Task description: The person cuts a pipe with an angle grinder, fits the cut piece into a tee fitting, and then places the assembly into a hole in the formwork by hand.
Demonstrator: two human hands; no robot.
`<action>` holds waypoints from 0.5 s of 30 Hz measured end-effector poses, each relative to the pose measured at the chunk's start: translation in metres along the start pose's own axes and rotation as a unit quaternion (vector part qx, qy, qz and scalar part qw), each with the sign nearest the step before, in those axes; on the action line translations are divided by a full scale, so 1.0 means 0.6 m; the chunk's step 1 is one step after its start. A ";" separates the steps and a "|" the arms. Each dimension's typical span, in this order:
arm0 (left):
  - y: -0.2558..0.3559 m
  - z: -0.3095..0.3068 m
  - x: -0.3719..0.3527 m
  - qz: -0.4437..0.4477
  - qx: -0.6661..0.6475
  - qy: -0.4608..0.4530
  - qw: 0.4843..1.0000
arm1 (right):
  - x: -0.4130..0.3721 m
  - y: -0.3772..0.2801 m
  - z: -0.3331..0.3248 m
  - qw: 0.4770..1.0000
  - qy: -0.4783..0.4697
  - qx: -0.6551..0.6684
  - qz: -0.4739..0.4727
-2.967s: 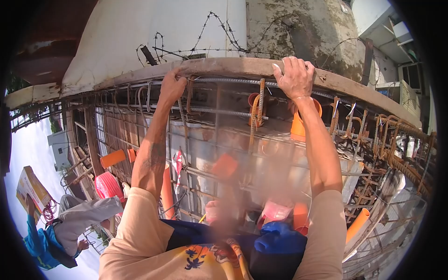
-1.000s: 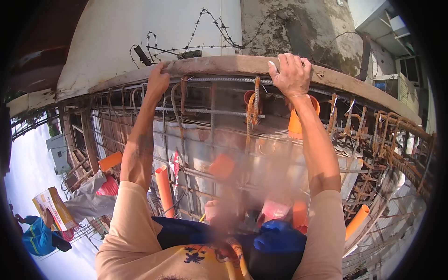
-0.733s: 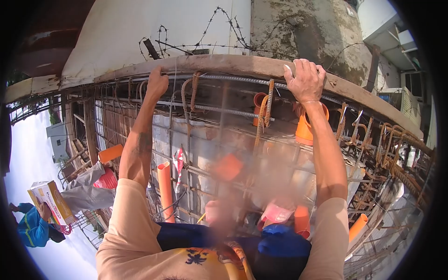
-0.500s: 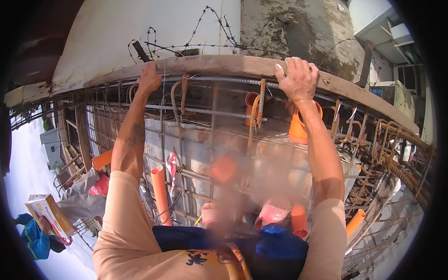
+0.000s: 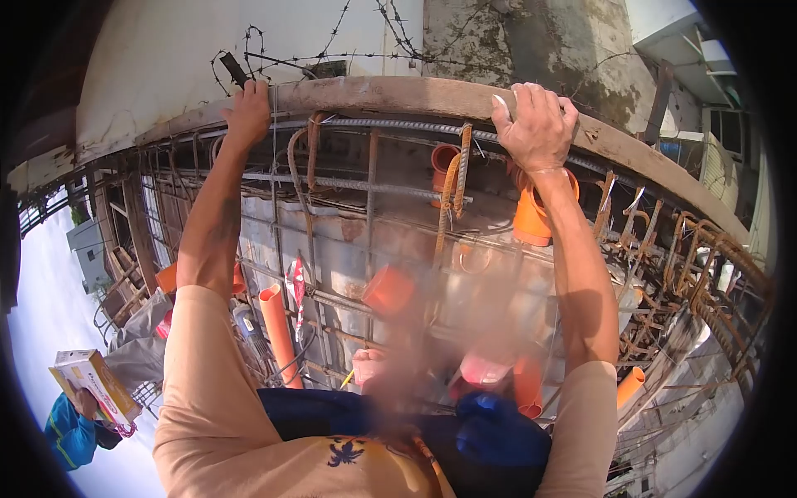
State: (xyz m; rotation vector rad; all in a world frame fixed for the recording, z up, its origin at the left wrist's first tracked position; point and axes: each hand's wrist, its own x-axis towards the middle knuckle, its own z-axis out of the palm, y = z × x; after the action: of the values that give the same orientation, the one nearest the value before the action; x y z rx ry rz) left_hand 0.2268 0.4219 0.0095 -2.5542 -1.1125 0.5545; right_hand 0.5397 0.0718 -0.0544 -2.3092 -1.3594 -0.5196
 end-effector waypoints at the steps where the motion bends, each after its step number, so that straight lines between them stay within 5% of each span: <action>1: -0.001 -0.001 0.001 0.000 0.003 -0.007 1.000 | 0.000 0.000 -0.001 1.000 0.000 -0.003 0.001; 6: -0.002 0.003 -0.007 0.003 0.015 0.012 1.000 | -0.004 0.003 -0.001 1.000 0.018 0.006 -0.005; 12: 0.028 0.008 -0.024 0.034 0.252 0.081 0.964 | -0.005 0.008 0.008 0.999 0.036 0.015 -0.008; 15: 0.030 -0.023 -0.030 0.072 0.229 -0.025 0.970 | -0.003 0.004 0.002 1.000 0.022 0.000 -0.005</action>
State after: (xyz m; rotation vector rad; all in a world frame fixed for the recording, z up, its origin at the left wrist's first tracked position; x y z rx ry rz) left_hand 0.2331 0.3949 0.0182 -2.2317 -0.7095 0.8092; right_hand 0.5409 0.0702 -0.0570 -2.2781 -1.3519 -0.5697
